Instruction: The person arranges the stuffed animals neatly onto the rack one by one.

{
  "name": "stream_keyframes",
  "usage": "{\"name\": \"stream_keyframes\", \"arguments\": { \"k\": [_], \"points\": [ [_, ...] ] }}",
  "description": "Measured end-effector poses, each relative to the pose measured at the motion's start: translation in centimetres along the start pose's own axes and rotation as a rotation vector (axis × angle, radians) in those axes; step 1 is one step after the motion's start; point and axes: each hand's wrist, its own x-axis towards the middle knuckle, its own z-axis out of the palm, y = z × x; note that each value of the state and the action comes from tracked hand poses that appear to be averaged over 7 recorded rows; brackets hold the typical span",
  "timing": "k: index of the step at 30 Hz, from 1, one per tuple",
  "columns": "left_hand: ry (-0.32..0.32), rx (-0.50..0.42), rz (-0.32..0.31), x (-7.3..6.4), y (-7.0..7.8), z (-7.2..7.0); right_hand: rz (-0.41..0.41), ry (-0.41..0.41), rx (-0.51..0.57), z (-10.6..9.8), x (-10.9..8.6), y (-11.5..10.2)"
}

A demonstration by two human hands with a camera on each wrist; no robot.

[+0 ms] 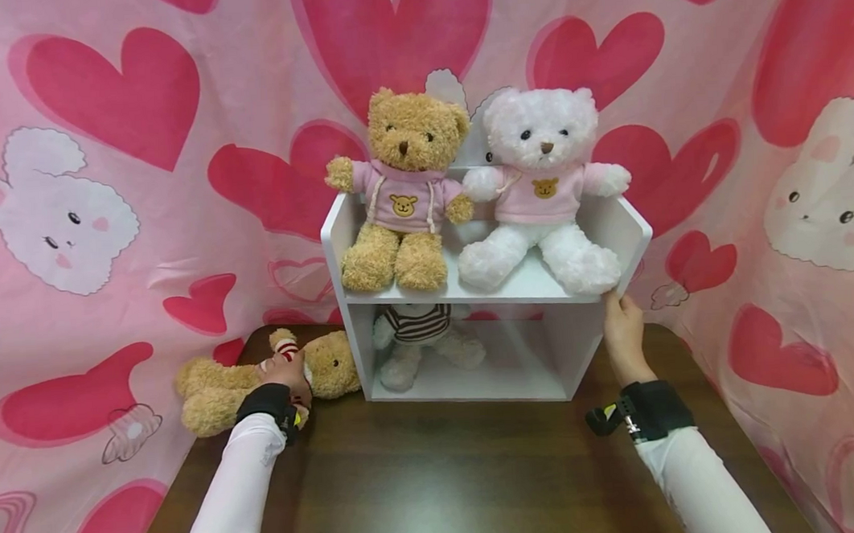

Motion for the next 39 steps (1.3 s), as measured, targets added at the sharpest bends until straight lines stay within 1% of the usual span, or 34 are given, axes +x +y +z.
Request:
{"name": "stream_keyframes", "arguments": {
  "k": [2,4,9,12,14,17,20,22,25,29,31,36,39],
  "points": [
    [0.003,0.02,0.004,0.1,0.1,0.1,-0.002,-0.001,-0.001,0.0,0.0,-0.1],
    [0.021,0.038,0.02,0.3,0.1,0.2,-0.001,0.002,-0.004,-0.1,0.0,-0.2],
    [0.063,0.03,0.043,0.7,0.0,0.3,0.001,0.008,-0.004,-0.1,-0.1,-0.3],
    [0.065,0.025,0.046,0.9,-0.1,0.4,-0.021,0.007,0.001,-0.1,-0.1,-0.2],
    [0.063,0.043,0.048,1.0,-0.2,0.4,-0.035,0.008,0.03,-0.2,-0.1,-0.1],
    [0.064,0.064,0.052,1.0,-0.2,0.6,-0.045,0.007,0.043,-0.3,-0.1,0.1],
    [0.077,0.097,0.057,1.0,-0.2,0.8,-0.014,0.003,0.048,-0.3,-0.1,0.1],
    [0.085,0.121,0.058,1.0,-0.2,0.8,0.004,-0.002,0.028,-0.3,0.0,0.0],
    [0.07,0.137,0.035,1.1,-0.2,1.0,0.023,0.008,0.028,-0.2,0.0,-0.2],
    [0.043,0.09,-0.028,1.4,-0.3,1.5,0.02,0.01,0.023,-0.1,0.0,-0.2],
    [0.04,0.073,-0.049,1.5,-0.5,1.8,0.017,0.008,0.013,0.0,0.0,-0.1],
    [0.057,0.092,-0.042,1.5,-1.1,3.0,0.031,0.007,0.022,0.2,0.0,0.1],
    [0.09,0.1,-0.04,1.4,-1.3,3.6,0.025,0.001,0.033,0.1,0.0,0.0]
  ]
}}
